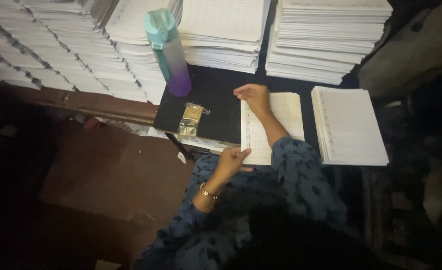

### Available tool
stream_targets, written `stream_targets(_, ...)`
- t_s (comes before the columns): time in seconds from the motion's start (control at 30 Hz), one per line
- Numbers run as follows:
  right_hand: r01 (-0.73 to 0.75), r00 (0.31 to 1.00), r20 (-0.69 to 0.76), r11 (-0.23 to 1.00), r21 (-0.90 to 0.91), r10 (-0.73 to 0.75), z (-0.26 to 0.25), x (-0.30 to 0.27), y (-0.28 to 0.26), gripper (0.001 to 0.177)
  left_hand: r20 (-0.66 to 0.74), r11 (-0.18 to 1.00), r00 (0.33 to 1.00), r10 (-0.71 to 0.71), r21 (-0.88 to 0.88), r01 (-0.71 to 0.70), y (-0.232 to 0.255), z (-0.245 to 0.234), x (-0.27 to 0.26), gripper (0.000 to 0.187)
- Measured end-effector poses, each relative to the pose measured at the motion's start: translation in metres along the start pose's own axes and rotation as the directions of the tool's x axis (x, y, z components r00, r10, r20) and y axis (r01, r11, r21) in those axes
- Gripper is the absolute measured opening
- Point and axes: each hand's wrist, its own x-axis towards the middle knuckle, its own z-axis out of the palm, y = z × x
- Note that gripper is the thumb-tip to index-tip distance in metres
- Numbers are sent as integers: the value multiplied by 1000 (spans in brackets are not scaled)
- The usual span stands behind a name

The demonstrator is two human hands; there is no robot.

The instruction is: The person stands at a table and flips through a stack of lined papers, checking each page. They then place the stack onto a larger pile of similar papers on the table. The person repeats this process with another stack of papers.

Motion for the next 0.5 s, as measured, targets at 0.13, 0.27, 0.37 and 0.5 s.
stream_targets(0.13,2,999,-54,1000,5,-1,-3,0,-1,18,74,998,996,-57,15,56,19,6,-28,52)
stream_targets(0.27,64,997,-43,998,-29,-65,0,-5,-1,20,162,981,981,-105,177,76,47,19,-82,39)
stream_targets(0.37,76,996,-43,996,-43,-78,0,-3,-3,20,292,931,928,-231,344,124,32,-3,-79,39)
stream_targets(0.5,51,998,-39,998,-22,-51,0,-6,-12,21,367,877,844,-391,427,220,56,-41,-61,72)
